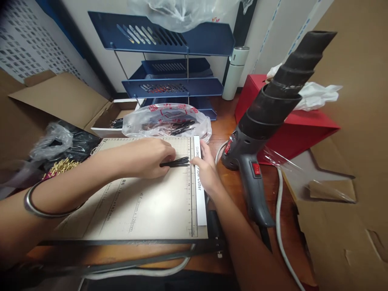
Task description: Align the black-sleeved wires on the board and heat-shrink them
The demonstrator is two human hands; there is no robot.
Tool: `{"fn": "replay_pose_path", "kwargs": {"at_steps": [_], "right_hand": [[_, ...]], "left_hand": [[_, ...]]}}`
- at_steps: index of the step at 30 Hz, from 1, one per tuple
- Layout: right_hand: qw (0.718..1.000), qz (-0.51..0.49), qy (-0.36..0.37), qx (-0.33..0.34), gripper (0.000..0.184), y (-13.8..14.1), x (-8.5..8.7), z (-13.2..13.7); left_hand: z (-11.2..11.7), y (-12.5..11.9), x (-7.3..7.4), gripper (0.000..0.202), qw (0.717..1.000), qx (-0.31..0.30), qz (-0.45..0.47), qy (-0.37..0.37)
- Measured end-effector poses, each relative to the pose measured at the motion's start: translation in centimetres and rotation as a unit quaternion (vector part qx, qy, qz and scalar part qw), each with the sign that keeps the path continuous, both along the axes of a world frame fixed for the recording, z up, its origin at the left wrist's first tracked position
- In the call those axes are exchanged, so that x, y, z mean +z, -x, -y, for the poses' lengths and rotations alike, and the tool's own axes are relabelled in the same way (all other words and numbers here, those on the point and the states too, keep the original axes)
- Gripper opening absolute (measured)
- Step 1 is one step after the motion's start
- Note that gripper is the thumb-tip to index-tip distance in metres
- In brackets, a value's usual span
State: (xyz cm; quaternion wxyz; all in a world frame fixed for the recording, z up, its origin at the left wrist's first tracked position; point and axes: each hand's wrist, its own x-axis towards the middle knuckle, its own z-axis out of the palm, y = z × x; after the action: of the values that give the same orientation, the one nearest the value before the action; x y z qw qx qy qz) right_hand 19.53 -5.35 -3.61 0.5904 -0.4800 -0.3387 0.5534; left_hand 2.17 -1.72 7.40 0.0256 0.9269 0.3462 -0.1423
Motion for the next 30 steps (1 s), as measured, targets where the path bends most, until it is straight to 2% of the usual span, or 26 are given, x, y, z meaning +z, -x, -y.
{"fn": "replay_pose_path", "kwargs": {"at_steps": [4, 8, 12, 15, 18, 21, 23, 26, 30], "right_hand": [[1.0, 0.001, -0.005, -0.001, 0.081, 0.0, -0.1, 0.0], [1.0, -0.005, -0.001, -0.013, 0.082, 0.0, -0.1, 0.0], [1.0, 0.002, 0.003, -0.011, 0.085, 0.1, -0.1, 0.1], [1.0, 0.002, 0.009, -0.012, 0.089, 0.1, -0.1, 0.1], [1.0, 0.001, 0.011, -0.01, 0.09, 0.2, -0.1, 0.2], [1.0, 0.008, 0.016, -0.01, 0.09, 0.1, -0.2, 0.1], [1.0, 0.011, 0.015, -0.006, 0.091, -0.1, -0.4, 0.1], [1.0, 0.017, 0.014, 0.008, 0.093, -0.6, -1.2, 0.0], [1.0, 0.023, 0.004, 0.02, 0.091, -1.1, -2.1, 0.0]], "left_hand": [[0.2, -1.4, 0.3, 0.021, 0.999, -0.019, -0.034, -0.013], [0.5, -1.4, 0.3, 0.023, 0.998, -0.022, -0.055, 0.007], [0.6, 0.3, 0.9, 0.015, 0.997, 0.015, -0.061, 0.05], [-0.4, 3.2, 1.6, 0.014, 0.995, 0.056, -0.04, 0.067], [-3.2, 7.4, 3.0, 0.013, 0.99, 0.134, -0.032, 0.037], [-7.9, 12.2, 4.2, 0.016, 0.976, 0.211, -0.043, -0.028], [-11.3, 15.0, 4.3, 0.024, 0.957, 0.276, -0.067, -0.06], [-15.5, 17.7, 2.8, 0.032, 0.947, 0.303, -0.066, -0.081], [-18.8, 18.4, -0.9, 0.03, 0.946, 0.313, -0.056, -0.059]]}}
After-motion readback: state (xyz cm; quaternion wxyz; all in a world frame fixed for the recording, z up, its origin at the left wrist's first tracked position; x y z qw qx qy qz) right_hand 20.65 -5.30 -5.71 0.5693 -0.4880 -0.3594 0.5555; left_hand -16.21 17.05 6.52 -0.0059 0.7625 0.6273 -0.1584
